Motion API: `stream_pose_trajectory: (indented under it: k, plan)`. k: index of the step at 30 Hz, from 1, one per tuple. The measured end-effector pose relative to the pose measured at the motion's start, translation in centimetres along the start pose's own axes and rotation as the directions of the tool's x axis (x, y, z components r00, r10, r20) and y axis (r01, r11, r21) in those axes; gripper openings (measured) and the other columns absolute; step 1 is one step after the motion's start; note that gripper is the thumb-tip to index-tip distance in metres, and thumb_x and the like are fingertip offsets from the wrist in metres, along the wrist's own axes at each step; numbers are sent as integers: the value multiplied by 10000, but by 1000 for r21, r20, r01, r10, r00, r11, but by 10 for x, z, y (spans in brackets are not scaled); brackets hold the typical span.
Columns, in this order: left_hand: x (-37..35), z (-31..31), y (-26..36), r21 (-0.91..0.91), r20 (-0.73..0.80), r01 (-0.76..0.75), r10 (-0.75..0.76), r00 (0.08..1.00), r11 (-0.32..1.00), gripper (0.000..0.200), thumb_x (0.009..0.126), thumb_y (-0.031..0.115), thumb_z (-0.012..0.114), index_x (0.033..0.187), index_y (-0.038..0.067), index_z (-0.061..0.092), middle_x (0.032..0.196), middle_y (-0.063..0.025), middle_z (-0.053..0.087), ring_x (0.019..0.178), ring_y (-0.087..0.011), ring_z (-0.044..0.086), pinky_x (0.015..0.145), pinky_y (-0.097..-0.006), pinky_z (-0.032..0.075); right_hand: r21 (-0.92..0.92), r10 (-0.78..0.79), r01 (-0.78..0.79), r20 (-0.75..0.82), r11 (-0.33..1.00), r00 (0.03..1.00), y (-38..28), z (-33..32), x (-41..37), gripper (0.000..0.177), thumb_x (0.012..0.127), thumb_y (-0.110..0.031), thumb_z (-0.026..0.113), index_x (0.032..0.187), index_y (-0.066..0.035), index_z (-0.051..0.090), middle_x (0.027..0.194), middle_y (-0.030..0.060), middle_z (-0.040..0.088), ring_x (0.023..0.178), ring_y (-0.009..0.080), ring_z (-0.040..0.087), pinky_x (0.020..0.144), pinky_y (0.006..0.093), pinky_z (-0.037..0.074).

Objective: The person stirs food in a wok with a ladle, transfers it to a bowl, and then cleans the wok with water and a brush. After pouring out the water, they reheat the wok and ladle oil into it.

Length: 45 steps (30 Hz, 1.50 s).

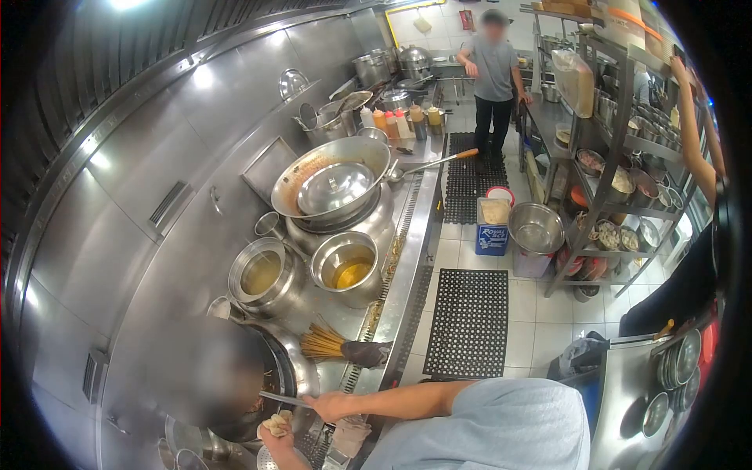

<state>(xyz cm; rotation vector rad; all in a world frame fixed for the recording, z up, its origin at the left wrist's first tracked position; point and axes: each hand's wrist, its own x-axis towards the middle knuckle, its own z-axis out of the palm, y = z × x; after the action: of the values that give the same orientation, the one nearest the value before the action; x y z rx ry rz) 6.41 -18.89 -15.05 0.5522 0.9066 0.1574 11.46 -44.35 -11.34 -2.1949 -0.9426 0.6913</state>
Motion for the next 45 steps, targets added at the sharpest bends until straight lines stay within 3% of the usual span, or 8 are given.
stream_pose_trajectory:
  k: [14,17,21,26,30,39,42,45]
  plan:
    - [-8,0,-3,-16,72,-18,19,997,1000,381,895,395,447,969,38,556,908,-150,597,653,-207,589,445,-194,488,-6,6,-5,9,1000,1000,2,3,3,720,802,-77,547,1438,-63,210,944,237,649,888,404,644,725,498,492]
    - [-8,0,-7,-48,105,-87,92,990,995,305,919,367,449,881,84,557,784,-73,563,548,-181,538,424,-200,457,-4,12,-12,1,1000,1000,-1,0,-1,723,796,-76,550,1436,-45,216,943,234,650,892,405,641,727,496,493]
    - [-31,-18,-27,-31,181,-294,295,938,955,360,909,401,501,994,54,548,930,-126,612,733,-247,621,481,-242,514,-2,1,-1,7,1000,1000,4,-1,2,721,787,-76,556,1432,-42,234,944,237,650,891,402,641,721,492,497]
    - [-44,-48,-58,227,244,-553,503,829,802,333,903,353,511,1012,40,549,920,-141,604,764,-256,606,565,-278,519,26,26,-26,11,999,1000,-5,-18,-13,591,796,-68,545,1352,-25,348,1000,236,646,950,390,635,763,472,500]
    - [-49,-76,-75,352,286,-712,654,700,608,314,898,315,519,1026,29,549,912,-153,598,789,-263,593,633,-306,523,33,44,-45,29,998,999,-5,-15,-10,581,795,-67,542,1342,-13,353,1009,240,641,946,389,635,755,475,501]
    - [-43,-122,-92,389,326,-879,852,410,274,282,888,228,537,1058,4,550,894,-180,583,845,-280,565,785,-370,531,-9,49,-49,40,999,998,-5,-15,-8,610,793,-63,533,1369,6,342,1023,237,638,966,384,628,760,465,501]
    - [-40,-124,-100,500,457,-866,840,294,31,372,925,308,504,1116,-8,550,1035,-230,581,1032,-341,529,947,-460,463,-13,48,-47,51,999,998,-8,-20,-12,595,802,-69,524,1367,0,349,1035,233,636,976,381,626,771,461,501]
    - [-38,-101,-94,493,458,-854,784,419,169,376,920,343,508,1091,9,544,1022,-208,585,979,-329,549,856,-425,479,-17,54,-53,52,998,997,-6,-18,-10,585,808,-71,516,1367,-12,355,1049,235,631,992,380,622,785,461,501]
